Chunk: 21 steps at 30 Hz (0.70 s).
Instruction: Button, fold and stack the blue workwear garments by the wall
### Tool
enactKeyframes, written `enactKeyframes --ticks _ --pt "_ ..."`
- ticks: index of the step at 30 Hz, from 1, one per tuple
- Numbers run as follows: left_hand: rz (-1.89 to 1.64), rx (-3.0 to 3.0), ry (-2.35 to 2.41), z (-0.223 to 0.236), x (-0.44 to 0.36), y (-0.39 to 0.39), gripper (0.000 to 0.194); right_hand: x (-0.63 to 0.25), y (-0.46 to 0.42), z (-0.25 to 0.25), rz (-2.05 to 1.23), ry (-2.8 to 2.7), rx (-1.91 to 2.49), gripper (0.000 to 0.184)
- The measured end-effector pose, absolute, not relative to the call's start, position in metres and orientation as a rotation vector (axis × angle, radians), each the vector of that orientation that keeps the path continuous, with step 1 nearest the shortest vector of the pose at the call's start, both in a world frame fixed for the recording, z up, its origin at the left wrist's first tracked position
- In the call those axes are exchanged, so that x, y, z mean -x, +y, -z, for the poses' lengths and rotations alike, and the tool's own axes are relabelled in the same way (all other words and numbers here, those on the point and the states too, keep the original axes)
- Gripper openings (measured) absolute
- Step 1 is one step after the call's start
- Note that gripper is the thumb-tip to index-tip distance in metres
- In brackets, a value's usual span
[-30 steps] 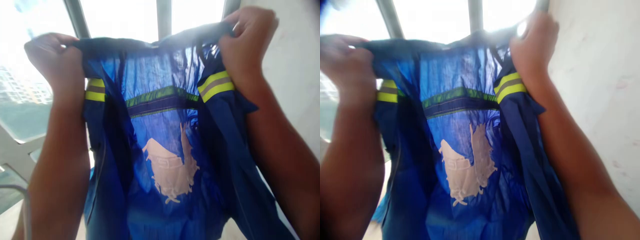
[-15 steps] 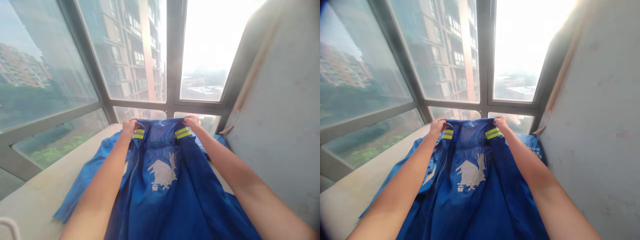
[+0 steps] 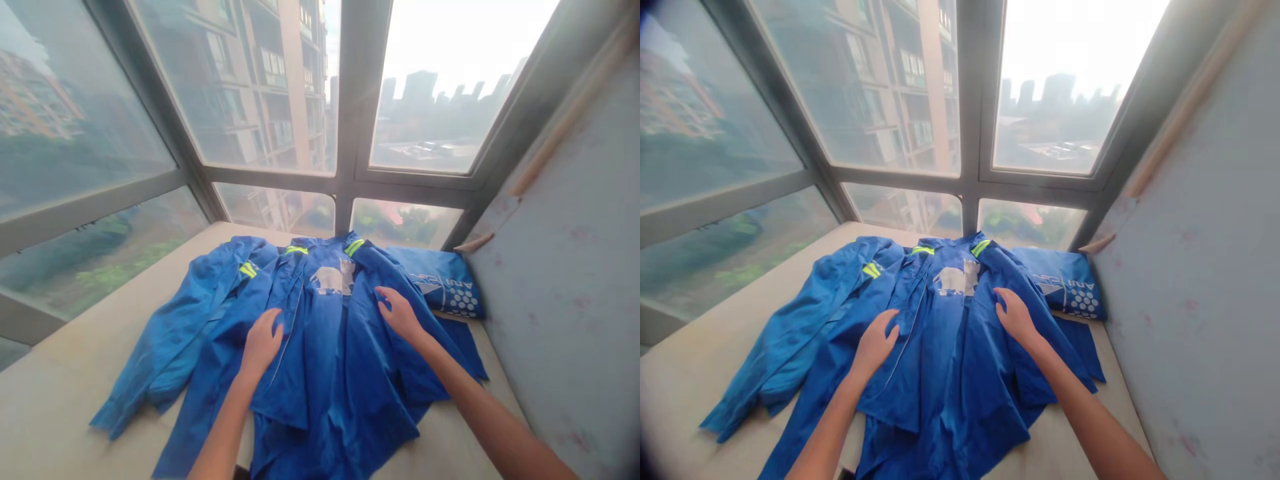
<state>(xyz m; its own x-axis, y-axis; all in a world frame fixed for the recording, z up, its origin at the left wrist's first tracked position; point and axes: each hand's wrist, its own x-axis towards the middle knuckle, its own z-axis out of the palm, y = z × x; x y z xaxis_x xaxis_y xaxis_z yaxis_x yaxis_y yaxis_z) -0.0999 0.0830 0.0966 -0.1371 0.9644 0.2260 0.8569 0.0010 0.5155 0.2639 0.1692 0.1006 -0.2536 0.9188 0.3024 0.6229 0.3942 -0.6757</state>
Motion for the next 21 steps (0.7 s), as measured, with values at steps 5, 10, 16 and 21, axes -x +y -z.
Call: enactKeyframes --ticks 5,10,16,21 --pt "-0.642 -1.881 2.428 -0.005 0.092 -0.068 0.044 -0.322 0.049 0.008 -0.44 -1.997 1.454 0.042" --pt "-0.577 -1.871 2.477 0.007 0.091 -0.11 0.05 -0.331 -0.007 0.041 -0.367 -2.033 1.57 0.05" --pt "-0.61 -1.956 2.4 0.002 0.112 -0.087 0.047 -0.322 -0.012 0.036 -0.362 -2.11 1.517 0.05" --pt "-0.658 -1.86 2.375 -0.008 0.134 -0.093 0.048 -0.333 -0.022 0.042 -0.251 -2.091 1.431 0.038"
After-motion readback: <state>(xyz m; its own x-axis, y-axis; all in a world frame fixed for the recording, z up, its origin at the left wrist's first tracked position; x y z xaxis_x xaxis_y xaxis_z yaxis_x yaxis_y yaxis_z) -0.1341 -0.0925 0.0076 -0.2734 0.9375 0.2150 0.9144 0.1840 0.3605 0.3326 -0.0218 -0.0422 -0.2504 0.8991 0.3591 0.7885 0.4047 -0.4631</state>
